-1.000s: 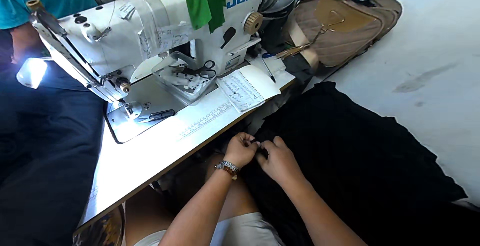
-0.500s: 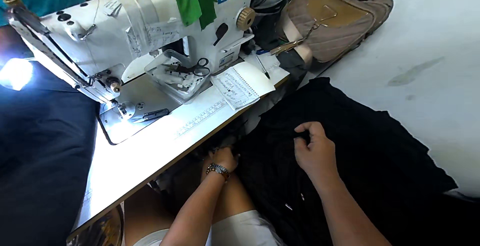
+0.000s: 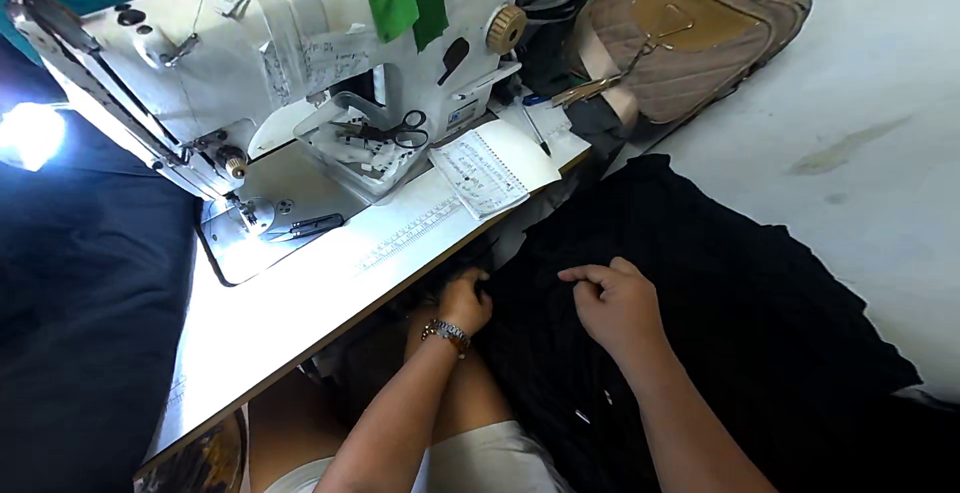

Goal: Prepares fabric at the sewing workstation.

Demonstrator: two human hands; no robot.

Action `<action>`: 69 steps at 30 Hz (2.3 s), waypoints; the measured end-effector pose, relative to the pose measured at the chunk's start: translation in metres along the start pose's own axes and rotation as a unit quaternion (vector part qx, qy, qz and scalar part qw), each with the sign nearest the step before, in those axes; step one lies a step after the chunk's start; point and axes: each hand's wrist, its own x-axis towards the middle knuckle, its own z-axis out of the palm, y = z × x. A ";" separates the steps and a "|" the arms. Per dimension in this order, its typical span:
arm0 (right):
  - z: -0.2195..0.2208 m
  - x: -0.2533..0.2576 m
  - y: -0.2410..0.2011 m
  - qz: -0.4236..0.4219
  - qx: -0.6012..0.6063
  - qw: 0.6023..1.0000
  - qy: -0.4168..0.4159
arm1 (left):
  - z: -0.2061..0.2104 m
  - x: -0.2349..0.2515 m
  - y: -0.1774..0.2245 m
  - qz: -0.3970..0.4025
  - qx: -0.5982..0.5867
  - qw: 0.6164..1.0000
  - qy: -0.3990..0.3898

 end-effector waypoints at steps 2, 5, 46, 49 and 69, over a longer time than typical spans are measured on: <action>0.003 0.000 -0.004 0.007 -0.005 1.000 -0.015 | 0.004 0.006 -0.001 -0.026 -0.131 0.991 0.026; 0.012 -0.004 -0.015 0.040 -0.022 0.996 -0.081 | -0.006 -0.003 0.022 -0.092 -0.286 0.954 0.021; -0.003 -0.004 0.040 -0.027 0.068 0.997 -0.028 | -0.007 -0.015 0.090 0.142 -0.139 0.978 -0.068; -0.025 0.001 0.054 -0.026 0.184 0.980 -0.075 | -0.005 0.007 0.083 0.297 0.000 0.954 -0.043; -0.069 -0.143 0.105 0.110 0.005 0.994 0.009 | 0.046 0.039 0.161 0.131 0.024 0.989 -0.065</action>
